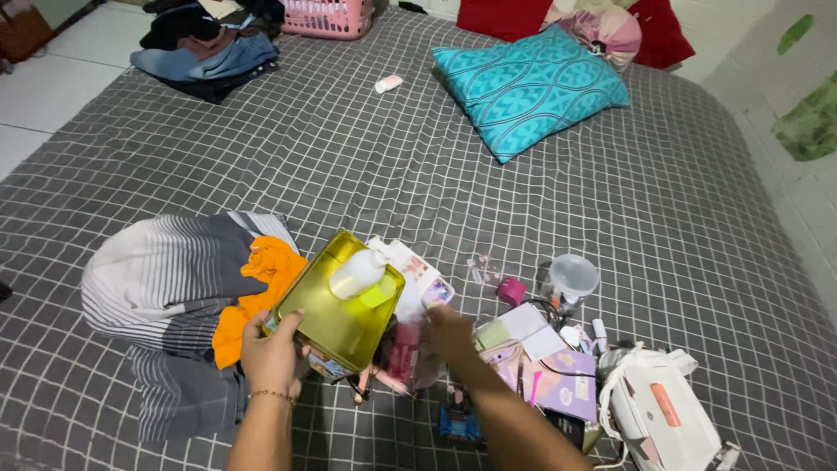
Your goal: The person removes a small pink item from a blue drawer and then sorts various personal items on a bed, including cosmetics, bottles, and small containers. They place several items into a gold tin and a white bag, arranging them on the bed surface.
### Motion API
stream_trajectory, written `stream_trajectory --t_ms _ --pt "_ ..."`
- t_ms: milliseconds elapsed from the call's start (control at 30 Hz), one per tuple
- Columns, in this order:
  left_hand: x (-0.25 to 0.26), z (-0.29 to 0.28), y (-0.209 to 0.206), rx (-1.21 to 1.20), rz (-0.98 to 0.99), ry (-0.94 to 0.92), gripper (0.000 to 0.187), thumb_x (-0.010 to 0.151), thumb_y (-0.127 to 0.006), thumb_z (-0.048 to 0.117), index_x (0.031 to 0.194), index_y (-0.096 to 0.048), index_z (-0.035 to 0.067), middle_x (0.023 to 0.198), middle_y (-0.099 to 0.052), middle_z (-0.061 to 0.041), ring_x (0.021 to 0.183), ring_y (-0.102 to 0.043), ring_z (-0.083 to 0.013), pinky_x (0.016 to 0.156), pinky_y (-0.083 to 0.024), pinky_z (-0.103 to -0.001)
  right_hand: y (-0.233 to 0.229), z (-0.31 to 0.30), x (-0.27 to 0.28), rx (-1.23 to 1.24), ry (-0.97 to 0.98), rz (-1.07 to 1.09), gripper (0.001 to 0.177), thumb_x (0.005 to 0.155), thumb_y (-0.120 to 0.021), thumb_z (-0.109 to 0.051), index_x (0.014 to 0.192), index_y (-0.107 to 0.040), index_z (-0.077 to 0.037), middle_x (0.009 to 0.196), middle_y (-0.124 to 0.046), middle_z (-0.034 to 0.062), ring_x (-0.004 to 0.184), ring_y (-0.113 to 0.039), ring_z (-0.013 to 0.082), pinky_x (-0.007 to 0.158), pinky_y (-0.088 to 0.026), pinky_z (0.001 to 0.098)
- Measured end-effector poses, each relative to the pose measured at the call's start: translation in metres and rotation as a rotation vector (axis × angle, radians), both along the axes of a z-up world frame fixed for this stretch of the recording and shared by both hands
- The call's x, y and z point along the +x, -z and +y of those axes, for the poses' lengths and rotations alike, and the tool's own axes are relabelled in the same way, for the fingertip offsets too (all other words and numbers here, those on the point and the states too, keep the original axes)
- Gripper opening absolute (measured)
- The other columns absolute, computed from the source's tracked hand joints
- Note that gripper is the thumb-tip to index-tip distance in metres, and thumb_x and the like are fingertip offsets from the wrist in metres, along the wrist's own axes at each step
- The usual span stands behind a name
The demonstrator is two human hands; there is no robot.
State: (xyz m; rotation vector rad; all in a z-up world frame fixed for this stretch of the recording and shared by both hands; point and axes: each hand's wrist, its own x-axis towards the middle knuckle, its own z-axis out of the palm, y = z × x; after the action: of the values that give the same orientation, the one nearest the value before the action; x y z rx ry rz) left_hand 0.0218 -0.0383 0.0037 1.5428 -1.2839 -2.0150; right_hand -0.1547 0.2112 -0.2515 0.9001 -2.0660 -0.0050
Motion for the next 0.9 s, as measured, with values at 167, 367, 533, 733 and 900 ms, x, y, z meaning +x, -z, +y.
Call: stream_trajectory --t_ms 167,367,533,733,900 --pt "0.003 -0.017 0.03 -0.11 0.075 -0.074 0.06 0.077 -0.078 0.015 0.132 -0.054 0.011 0.079 -0.062 -0.011 0.043 -0.049 -0.0183 0.04 -0.04 -0.033 -0.015 -0.035 0.072 -0.367 0.496 -1.538 0.045 0.078 -0.063 -0.042 0.116 -0.065 -0.017 0.111 -0.074 0.014 0.105 -0.07 0.0386 0.083 -0.055 0.048" --pt "0.011 -0.017 0.018 -0.103 0.017 -0.08 0.06 0.075 -0.08 0.014 0.131 -0.057 0.011 0.097 -0.06 -0.009 0.048 -0.047 -0.0169 0.044 -0.043 -0.031 -0.128 -0.06 0.11 -0.689 0.414 -1.663 0.048 0.073 -0.079 -0.048 0.112 -0.067 -0.021 0.098 -0.077 0.0033 0.096 -0.074 0.0238 0.083 -0.058 0.0348" --pt "0.011 -0.02 0.033 -0.144 0.006 -0.074 0.061 0.073 -0.08 0.016 0.13 -0.059 0.009 0.099 -0.062 -0.009 0.057 -0.052 -0.0163 0.044 -0.045 -0.03 -0.091 -0.053 0.102 -0.696 0.35 -1.643 0.065 0.058 -0.079 -0.022 0.122 -0.066 -0.021 0.108 -0.079 0.0048 0.104 -0.074 0.0258 0.086 -0.056 0.0372" --pt "0.005 -0.021 0.052 -0.121 0.027 -0.085 0.061 0.074 -0.082 0.016 0.13 -0.058 0.01 0.097 -0.062 -0.01 0.061 -0.054 -0.0157 0.044 -0.047 -0.031 0.038 -0.026 0.073 -0.556 0.606 -1.71 0.069 0.057 -0.069 -0.047 0.118 -0.054 -0.017 0.118 -0.049 0.0069 0.109 -0.047 0.0252 0.089 -0.04 0.04" --pt "0.004 -0.008 0.011 -0.025 0.005 -0.041 0.059 0.082 -0.077 0.018 0.135 -0.053 0.013 0.087 -0.059 -0.01 0.05 -0.05 -0.0171 0.048 -0.044 -0.033 -0.039 0.003 0.097 -1.535 0.307 -2.332 0.033 0.079 -0.068 -0.022 0.109 -0.072 -0.01 0.09 -0.075 0.0114 0.072 -0.07 0.0262 0.058 -0.06 0.0406"
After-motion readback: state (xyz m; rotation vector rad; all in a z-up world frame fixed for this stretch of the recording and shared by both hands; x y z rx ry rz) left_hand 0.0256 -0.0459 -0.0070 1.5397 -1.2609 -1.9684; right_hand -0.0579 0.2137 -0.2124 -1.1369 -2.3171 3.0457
